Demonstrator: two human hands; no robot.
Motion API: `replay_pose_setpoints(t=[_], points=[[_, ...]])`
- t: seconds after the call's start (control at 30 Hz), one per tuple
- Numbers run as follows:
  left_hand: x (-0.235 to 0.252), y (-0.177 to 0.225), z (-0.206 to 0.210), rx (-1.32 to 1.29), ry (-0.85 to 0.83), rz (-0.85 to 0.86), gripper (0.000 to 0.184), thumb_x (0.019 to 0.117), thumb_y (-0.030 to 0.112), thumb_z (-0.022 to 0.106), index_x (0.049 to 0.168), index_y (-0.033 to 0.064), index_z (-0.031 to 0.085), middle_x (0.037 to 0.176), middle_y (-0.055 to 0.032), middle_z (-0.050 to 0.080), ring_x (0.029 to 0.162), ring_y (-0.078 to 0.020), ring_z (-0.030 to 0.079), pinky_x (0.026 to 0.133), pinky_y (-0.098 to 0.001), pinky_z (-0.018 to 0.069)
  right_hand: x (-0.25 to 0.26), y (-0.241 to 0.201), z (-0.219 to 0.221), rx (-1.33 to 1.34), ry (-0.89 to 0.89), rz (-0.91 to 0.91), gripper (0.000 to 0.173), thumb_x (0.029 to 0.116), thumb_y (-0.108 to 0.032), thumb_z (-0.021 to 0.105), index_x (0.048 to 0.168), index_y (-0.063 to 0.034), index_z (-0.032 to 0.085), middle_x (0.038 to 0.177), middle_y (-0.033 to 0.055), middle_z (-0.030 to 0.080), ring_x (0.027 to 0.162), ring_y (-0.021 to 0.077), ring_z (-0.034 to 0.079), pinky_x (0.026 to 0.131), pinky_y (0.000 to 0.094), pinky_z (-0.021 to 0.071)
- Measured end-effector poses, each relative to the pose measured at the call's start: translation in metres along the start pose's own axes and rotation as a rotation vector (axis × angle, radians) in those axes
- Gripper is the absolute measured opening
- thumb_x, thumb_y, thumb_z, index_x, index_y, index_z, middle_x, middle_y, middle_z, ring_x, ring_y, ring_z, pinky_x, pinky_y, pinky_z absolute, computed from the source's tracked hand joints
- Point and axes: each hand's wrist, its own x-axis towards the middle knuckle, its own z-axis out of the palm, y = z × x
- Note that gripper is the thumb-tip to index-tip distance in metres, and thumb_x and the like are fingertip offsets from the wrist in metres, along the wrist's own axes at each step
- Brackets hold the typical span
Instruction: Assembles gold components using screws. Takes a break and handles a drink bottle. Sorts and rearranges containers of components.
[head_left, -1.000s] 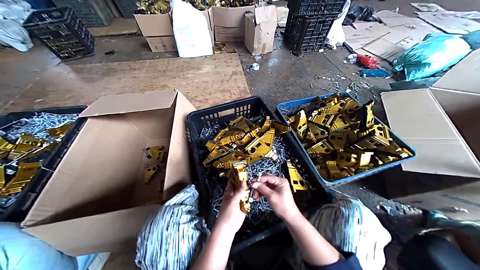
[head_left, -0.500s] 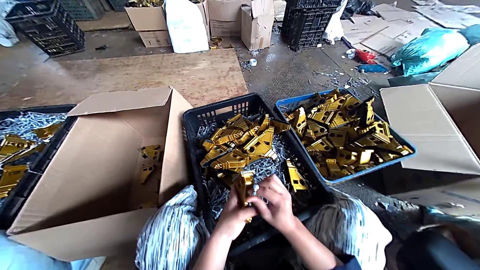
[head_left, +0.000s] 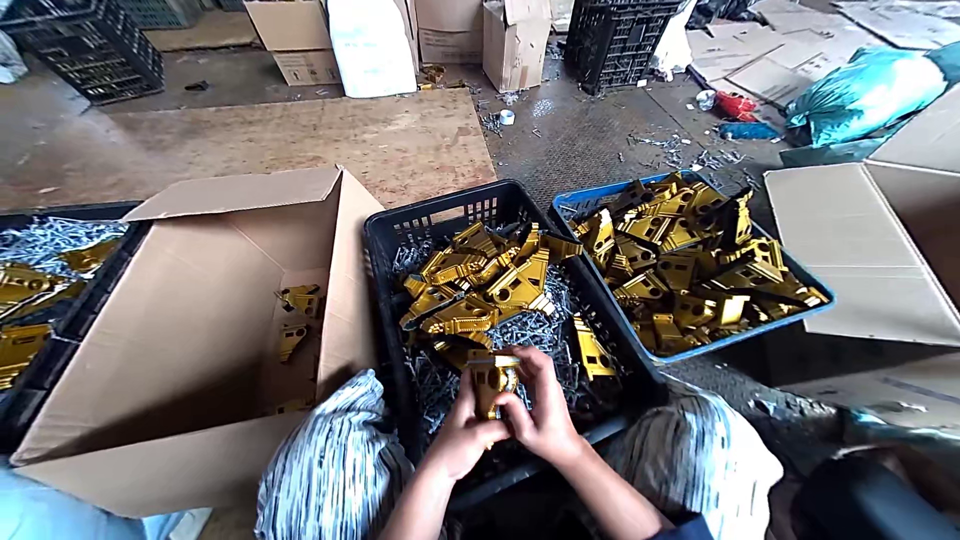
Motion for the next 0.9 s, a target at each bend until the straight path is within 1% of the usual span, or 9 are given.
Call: replay_pose_setpoints(t=[0.1, 0.2, 0.27, 0.4, 0.47, 0.57, 0.63, 0.73, 0.9], points=[[-0.008, 0.0, 0.001, -0.085, -0.084, 0.085, 0.113, 0.0727, -0.01, 0.074, 0.155, 0.0042, -0.002, 0.129, -0.0096, 0.057, 0.108, -0.0172, 0.068, 0.087, -0.0362, 0.0614, 0.005, -0.009, -0.007, 0.194, -0.02, 0.147, 0.081, 0.0881, -0.042, 0.079, 0.142, 0.0004, 0.037, 0.13, 0.0134, 0.06, 0.124, 0.0216, 0.06, 0.106, 0.0417, 0.0531], [-0.018, -0.001, 0.009, -0.288, -0.297, 0.096, 0.076, 0.0808, -0.005, 0.072, 0.143, 0.0144, 0.033, 0.112, -0.0006, 0.067, 0.097, -0.0133, 0.069, 0.083, -0.0319, 0.0601, -0.001, -0.013, -0.02, 0.411, -0.217, 0.411, 0.11, 0.0813, -0.072, 0.07, 0.15, 0.0055, 0.034, 0.133, 0.0088, 0.062, 0.112, 0.0091, 0.063, 0.092, 0.0294, 0.0575], [-0.022, 0.0, 0.005, -0.154, -0.41, 0.098, 0.052, 0.0898, 0.008, 0.071, 0.137, 0.0146, 0.05, 0.11, 0.0027, 0.07, 0.097, -0.0093, 0.068, 0.086, -0.0287, 0.0584, -0.013, -0.022, -0.02, 0.632, -0.252, 0.58, 0.077, 0.0863, -0.061, 0.073, 0.135, -0.0055, 0.052, 0.113, -0.0021, 0.071, 0.078, -0.0008, 0.065, 0.063, 0.0181, 0.0554], [-0.052, 0.002, -0.004, 0.634, -0.163, 0.232, 0.041, 0.0894, 0.028, 0.079, 0.122, 0.0046, 0.068, 0.116, 0.0011, 0.072, 0.111, -0.0027, 0.066, 0.101, -0.0271, 0.0553, -0.03, -0.046, -0.034, 0.731, 0.023, 0.618, 0.013, 0.1074, -0.016, 0.044, 0.108, -0.0162, 0.058, 0.112, 0.0067, 0.075, 0.099, 0.0202, 0.074, 0.082, 0.037, 0.0623], [-0.072, -0.008, -0.015, 0.75, -0.112, 0.257, 0.03, 0.0925, 0.029, 0.075, 0.11, 0.0049, 0.074, 0.108, -0.0005, 0.076, 0.104, -0.0031, 0.069, 0.096, -0.0277, 0.058, -0.039, -0.054, -0.046, 0.478, -0.055, 0.573, 0.013, 0.1081, -0.011, 0.036, 0.113, -0.0101, 0.048, 0.111, 0.008, 0.075, 0.09, 0.0189, 0.076, 0.072, 0.0324, 0.0637], [-0.089, -0.029, -0.012, 0.664, -0.115, 0.27, 0.028, 0.1049, 0.017, 0.055, 0.095, 0.0, 0.075, 0.092, -0.0039, 0.076, 0.089, -0.0061, 0.072, 0.085, -0.0263, 0.0602, -0.067, -0.06, -0.039, 0.319, -0.279, 0.61, 0.056, 0.1052, -0.03, 0.05, 0.148, 0.0043, 0.04, 0.125, 0.0114, 0.068, 0.104, 0.014, 0.07, 0.089, 0.0333, 0.0605], [-0.092, -0.04, -0.001, 0.719, -0.094, 0.265, 0.029, 0.1046, 0.017, 0.055, 0.09, 0.002, 0.074, 0.087, -0.0023, 0.075, 0.083, -0.0048, 0.07, 0.079, -0.0248, 0.0593, -0.081, -0.066, -0.02, 0.391, -0.163, 0.822, 0.062, 0.1002, -0.02, 0.057, 0.154, -0.0003, 0.035, 0.124, 0.0124, 0.066, 0.09, 0.015, 0.07, 0.069, 0.0308, 0.0619], [-0.093, -0.033, -0.005, 0.818, -0.047, 0.258, 0.023, 0.1004, 0.023, 0.062, 0.097, 0.0071, 0.077, 0.091, -0.0006, 0.074, 0.081, -0.0022, 0.066, 0.074, -0.0205, 0.0553, -0.079, -0.07, -0.018, 0.419, 0.024, 0.929, 0.062, 0.095, -0.004, 0.06, 0.153, -0.0041, 0.038, 0.122, 0.0129, 0.068, 0.093, 0.0212, 0.072, 0.07, 0.036, 0.0632], [-0.096, 0.007, -0.043, 0.664, 0.145, 0.198, 0.036, 0.102, 0.024, 0.058, 0.127, -0.0012, 0.065, 0.117, -0.0097, 0.072, 0.102, -0.0148, 0.071, 0.086, -0.0335, 0.0603, -0.066, -0.076, -0.03, -0.067, -0.279, 0.365, 0.063, 0.0884, -0.013, 0.077, 0.143, 0.0024, 0.051, 0.13, 0.0123, 0.068, 0.111, 0.0142, 0.071, 0.095, 0.033, 0.0615]])
